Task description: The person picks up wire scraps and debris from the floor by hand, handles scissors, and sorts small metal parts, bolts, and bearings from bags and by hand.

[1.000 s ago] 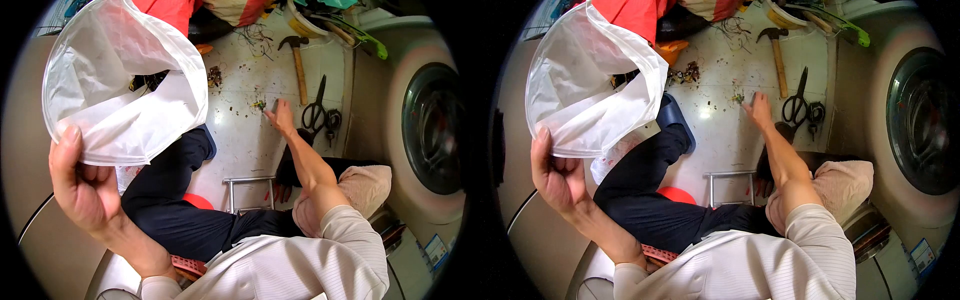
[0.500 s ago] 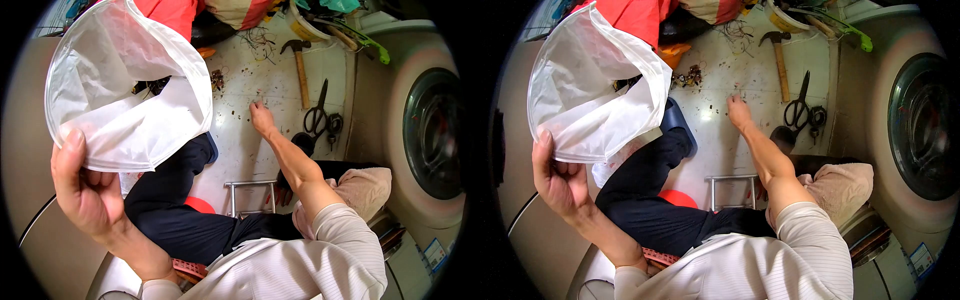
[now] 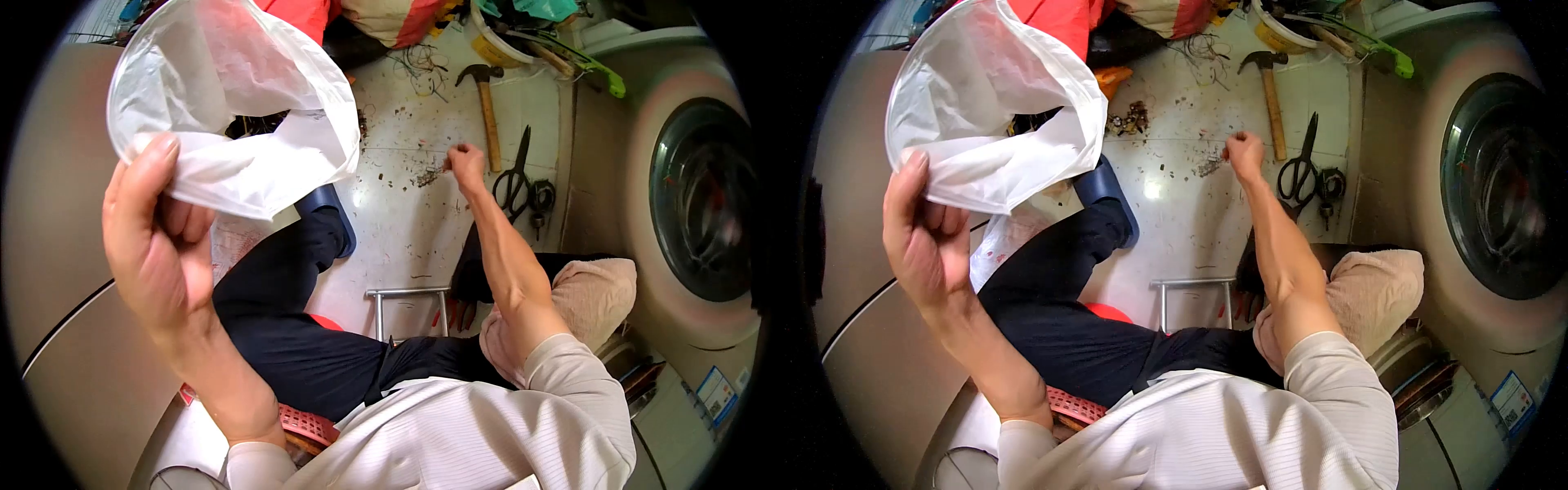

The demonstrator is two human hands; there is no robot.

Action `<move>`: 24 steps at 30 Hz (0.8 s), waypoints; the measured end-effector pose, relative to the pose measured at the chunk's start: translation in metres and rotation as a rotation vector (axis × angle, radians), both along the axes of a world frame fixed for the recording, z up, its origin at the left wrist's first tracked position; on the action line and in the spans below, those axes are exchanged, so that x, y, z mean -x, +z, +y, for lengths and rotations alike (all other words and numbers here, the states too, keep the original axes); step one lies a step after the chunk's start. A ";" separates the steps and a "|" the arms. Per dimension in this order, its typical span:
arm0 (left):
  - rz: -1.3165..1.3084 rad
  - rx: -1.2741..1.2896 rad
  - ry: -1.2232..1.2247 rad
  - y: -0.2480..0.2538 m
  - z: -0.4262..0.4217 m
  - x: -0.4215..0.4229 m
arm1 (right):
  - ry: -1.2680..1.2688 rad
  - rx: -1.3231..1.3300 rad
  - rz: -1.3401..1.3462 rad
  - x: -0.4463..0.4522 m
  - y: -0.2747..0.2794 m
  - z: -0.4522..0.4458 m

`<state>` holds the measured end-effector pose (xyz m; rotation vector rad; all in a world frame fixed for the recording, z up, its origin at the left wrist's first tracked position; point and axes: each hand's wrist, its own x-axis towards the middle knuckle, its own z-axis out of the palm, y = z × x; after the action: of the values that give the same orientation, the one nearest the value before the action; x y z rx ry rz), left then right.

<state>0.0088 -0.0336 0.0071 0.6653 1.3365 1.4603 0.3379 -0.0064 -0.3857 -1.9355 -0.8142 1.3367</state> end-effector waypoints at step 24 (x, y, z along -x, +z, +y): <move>-0.064 -0.048 -0.077 -0.002 -0.001 0.010 | 0.785 -0.494 -0.618 0.040 0.065 0.054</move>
<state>-0.0012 -0.0343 0.0047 0.6881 1.2179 1.4436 0.2977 0.0473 -0.3207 -1.6642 -2.1391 0.7477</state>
